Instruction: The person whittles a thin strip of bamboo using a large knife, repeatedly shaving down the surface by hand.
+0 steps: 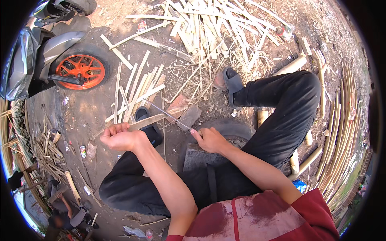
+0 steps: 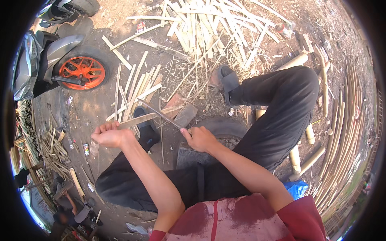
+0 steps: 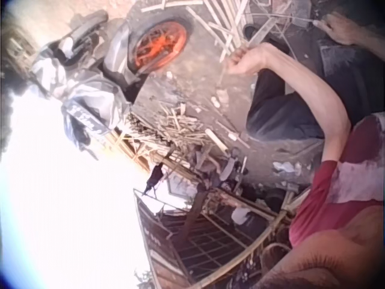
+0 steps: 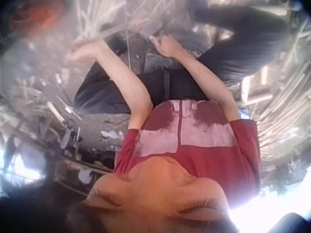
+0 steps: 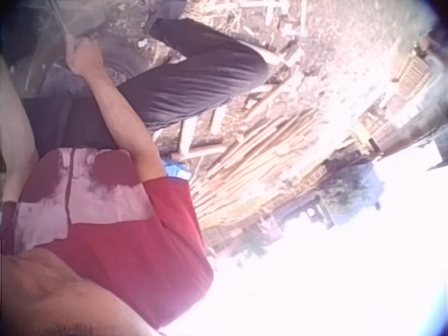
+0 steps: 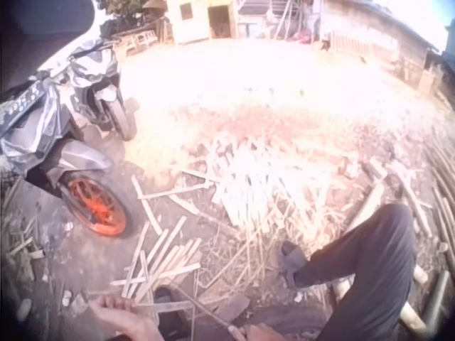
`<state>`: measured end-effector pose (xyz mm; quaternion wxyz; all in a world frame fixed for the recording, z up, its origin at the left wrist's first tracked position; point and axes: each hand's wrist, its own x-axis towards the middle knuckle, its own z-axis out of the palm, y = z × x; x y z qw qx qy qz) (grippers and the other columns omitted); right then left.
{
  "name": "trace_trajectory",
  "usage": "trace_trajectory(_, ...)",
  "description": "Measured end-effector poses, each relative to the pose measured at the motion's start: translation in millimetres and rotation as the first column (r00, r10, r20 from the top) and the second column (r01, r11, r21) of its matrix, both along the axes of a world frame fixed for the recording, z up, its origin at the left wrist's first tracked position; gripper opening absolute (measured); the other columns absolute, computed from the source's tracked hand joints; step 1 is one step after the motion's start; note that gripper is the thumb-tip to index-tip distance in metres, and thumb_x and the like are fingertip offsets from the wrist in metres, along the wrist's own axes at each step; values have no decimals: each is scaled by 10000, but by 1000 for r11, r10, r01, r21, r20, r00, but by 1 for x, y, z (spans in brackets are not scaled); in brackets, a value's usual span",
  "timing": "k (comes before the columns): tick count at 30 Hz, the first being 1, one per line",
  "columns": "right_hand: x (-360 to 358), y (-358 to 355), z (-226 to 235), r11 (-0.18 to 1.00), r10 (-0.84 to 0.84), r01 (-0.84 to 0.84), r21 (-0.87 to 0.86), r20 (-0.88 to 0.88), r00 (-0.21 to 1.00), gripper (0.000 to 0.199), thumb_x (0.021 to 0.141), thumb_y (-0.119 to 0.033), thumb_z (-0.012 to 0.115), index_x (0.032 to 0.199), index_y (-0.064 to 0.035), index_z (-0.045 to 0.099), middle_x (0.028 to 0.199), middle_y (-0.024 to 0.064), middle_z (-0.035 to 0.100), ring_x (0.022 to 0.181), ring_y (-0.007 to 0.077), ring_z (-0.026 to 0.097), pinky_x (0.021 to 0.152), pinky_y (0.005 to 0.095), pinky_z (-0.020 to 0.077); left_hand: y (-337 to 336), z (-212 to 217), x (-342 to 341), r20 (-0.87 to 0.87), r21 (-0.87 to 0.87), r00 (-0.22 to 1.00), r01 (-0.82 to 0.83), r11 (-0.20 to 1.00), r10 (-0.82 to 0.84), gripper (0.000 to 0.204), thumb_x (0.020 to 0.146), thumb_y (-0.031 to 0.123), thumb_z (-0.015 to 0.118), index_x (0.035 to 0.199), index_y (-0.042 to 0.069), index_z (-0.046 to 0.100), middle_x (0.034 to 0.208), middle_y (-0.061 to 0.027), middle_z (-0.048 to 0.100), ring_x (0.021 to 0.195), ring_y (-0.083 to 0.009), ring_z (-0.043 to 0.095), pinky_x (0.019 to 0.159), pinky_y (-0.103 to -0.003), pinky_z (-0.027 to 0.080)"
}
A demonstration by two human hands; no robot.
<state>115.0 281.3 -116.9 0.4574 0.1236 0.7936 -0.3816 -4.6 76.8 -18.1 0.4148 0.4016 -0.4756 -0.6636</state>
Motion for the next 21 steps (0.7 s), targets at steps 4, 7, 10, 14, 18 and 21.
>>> trace_trajectory(4, 15, 23, -48, 978, -69, 75, 194, -39, 997, 646, 1058, -489, 331, 1101, 23, 722, 1117, 335, 673, 1088, 500, 633, 984, 543, 489, 9, 1, -4, -3, -55, 1000, 9, 998, -9, 286, 860, 261, 406, 663, 152, 229, 633, 17, 235, 549, -132, 236, 504, -322, 263)
trace_trajectory(7, 6, 12, 1, 990, 21, -19, 142, -15, 1000, 652, 1061, -487, 334, 1135, 50, 696, 1156, 351, 653, 1121, 499, 619, 1005, 537, 478, 7, -2, -9, -6, -62, 999, 41, 997, -42, 340, 876, 253, 413, 631, 159, 195, 598, 27, 194, 538, -116, 209, 492, -313, 208)
trace_trajectory(10, 16, 11, 2, 997, -48, 48, 60, -3, 999, 670, 1061, -486, 353, 1070, 88, 697, 1098, 348, 670, 1100, 503, 628, 987, 529, 491, 10, -1, -6, -14, -48, 1000, 10, 999, -11, 320, 873, 244, 414, 645, 153, 210, 619, 23, 214, 540, -119, 210, 493, -313, 215)
trace_trajectory(14, 19, 32, -22, 986, -105, 76, 147, 207, 973, 691, 1059, -504, 353, 1054, 94, 700, 1072, 328, 687, 1093, 492, 635, 982, 528, 495, -6, 3, 2, 0, -29, 999, -44, 999, 44, 305, 868, 236, 428, 657, 156, 223, 635, 20, 221, 542, -126, 210, 502, -312, 222)
trace_trajectory(18, 22, 23, -25, 993, -55, 62, 96, -77, 996, 697, 1060, -515, 345, 1023, 80, 706, 998, 332, 692, 1046, 503, 639, 956, 542, 491, -9, 14, 4, -48, 82, 998, -38, 996, 42, 314, 880, 236, 433, 658, 162, 223, 630, 22, 223, 536, -129, 214, 506, -313, 232)
trace_trajectory(21, 14, 2, -1, 994, -83, 75, -85, -90, 993, 717, 1053, -546, 344, 985, 70, 704, 980, 344, 681, 1030, 519, 630, 939, 553, 482, -4, 12, 13, -62, 67, 995, -73, 995, 77, 320, 906, 245, 427, 664, 161, 237, 631, 21, 243, 537, -130, 225, 517, -309, 246)
